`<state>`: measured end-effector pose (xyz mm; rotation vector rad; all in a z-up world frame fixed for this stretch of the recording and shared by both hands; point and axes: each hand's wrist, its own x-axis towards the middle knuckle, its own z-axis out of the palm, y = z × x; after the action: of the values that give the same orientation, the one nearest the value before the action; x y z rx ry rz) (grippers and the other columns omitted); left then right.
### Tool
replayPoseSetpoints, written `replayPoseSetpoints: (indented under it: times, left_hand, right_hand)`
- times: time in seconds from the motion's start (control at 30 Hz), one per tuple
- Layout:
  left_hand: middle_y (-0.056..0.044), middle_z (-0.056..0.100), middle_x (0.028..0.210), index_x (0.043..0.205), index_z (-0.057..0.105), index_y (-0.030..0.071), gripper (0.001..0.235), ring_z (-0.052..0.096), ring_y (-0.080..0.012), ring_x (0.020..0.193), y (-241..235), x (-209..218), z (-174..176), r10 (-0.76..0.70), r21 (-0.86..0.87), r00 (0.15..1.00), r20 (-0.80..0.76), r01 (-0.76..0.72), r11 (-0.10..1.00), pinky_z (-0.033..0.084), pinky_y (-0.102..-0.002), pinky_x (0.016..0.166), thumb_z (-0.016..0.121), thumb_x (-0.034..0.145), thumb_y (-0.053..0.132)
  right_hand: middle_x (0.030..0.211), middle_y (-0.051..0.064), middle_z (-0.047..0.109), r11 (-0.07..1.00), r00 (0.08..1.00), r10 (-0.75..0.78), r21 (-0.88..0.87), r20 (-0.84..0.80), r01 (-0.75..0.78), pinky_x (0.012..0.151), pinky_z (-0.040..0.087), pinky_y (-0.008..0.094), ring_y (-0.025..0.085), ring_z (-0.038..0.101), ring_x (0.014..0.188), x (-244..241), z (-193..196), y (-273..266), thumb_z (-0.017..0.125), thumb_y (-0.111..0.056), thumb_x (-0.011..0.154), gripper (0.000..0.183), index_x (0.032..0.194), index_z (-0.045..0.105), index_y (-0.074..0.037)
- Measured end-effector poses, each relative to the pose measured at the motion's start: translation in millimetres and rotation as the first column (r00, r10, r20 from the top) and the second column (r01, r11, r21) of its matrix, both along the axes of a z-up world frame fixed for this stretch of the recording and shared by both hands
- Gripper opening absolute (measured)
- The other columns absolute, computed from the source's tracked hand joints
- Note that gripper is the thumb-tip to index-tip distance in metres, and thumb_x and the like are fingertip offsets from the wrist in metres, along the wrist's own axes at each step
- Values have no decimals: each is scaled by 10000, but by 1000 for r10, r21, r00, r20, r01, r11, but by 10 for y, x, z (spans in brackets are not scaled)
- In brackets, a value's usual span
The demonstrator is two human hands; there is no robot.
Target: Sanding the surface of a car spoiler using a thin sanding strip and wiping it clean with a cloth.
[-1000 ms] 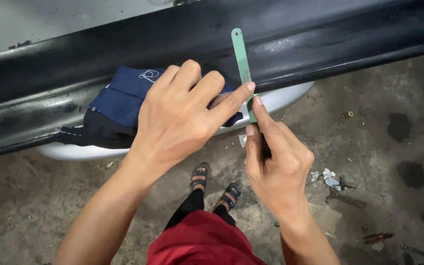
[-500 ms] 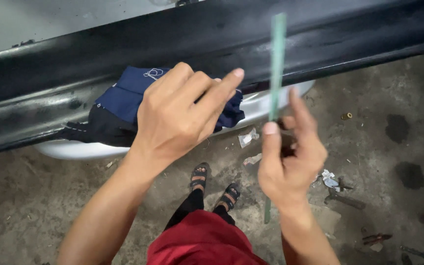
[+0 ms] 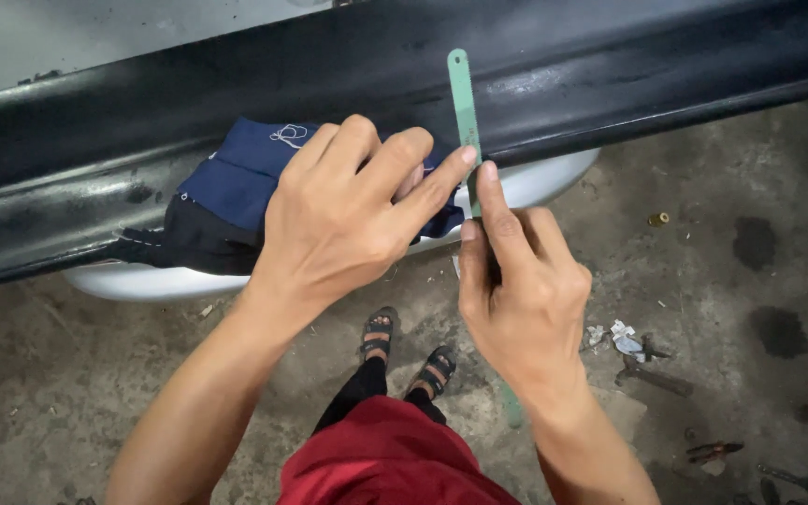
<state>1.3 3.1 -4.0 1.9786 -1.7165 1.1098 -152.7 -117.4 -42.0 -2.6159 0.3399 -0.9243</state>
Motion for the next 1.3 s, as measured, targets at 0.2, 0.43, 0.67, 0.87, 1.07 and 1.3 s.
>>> replayPoseSetpoints:
  times: [0.2, 0.43, 0.67, 0.87, 1.07, 1.3]
  left_hand:
    - [-42, 630, 1007, 1213, 722, 149, 159, 430, -217, 714, 5, 7, -8, -15, 6, 1000, -7, 15, 1000, 380, -321, 593, 659, 1089, 74]
    - [-44, 629, 1031, 1220, 732, 141, 244, 449, -214, 714, -1, 12, -15, -16, 8, 999, 32, 16, 1000, 392, -320, 604, 656, 1048, -14]
    - [-48, 629, 1035, 1211, 728, 133, 232, 448, -215, 712, 0, 11, -3, -17, 10, 999, 30, 17, 1000, 389, -319, 600, 640, 1053, -14]
    - [-46, 633, 1012, 1183, 728, 138, 151, 455, -218, 723, -5, 9, -4, -15, 1, 1000, 27, 15, 1000, 392, -321, 601, 662, 1077, 54]
    - [-44, 631, 1003, 1182, 732, 141, 129, 447, -217, 717, -8, 6, 9, -14, -2, 999, 34, 14, 1000, 388, -320, 597, 672, 1085, 82]
    - [-42, 615, 992, 1131, 739, 135, 78, 439, -215, 714, -14, -9, 32, -9, -23, 1000, 30, 10, 1000, 376, -319, 590, 703, 1078, 90]
  right_hand:
    - [931, 82, 595, 995, 999, -17, -103, 32, 20, 536, 469, 355, 226, 526, 626, 10, 31, 5, 682, -71, 1088, 333, 1414, 646, -17]
    - [871, 58, 516, 985, 998, -38, -171, -43, 30, 478, 446, 354, 226, 468, 571, -8, 83, -8, 672, -102, 1092, 356, 1438, 639, -25]
    - [882, 65, 521, 985, 999, -22, -169, -46, 13, 467, 452, 346, 225, 469, 570, -2, 72, 5, 671, -86, 1090, 375, 1450, 615, 2]
    - [902, 71, 546, 988, 999, -9, -157, -50, 2, 476, 468, 346, 220, 490, 582, -1, 74, 5, 656, -83, 1096, 379, 1460, 599, 9]
    - [895, 62, 542, 987, 999, -14, -161, -36, 8, 479, 458, 352, 227, 484, 586, 3, 44, -5, 662, -70, 1089, 378, 1457, 604, -4]
    - [908, 68, 545, 983, 999, -31, -182, -38, 24, 498, 461, 387, 269, 528, 613, 12, 60, 9, 671, -79, 1079, 380, 1447, 616, 0]
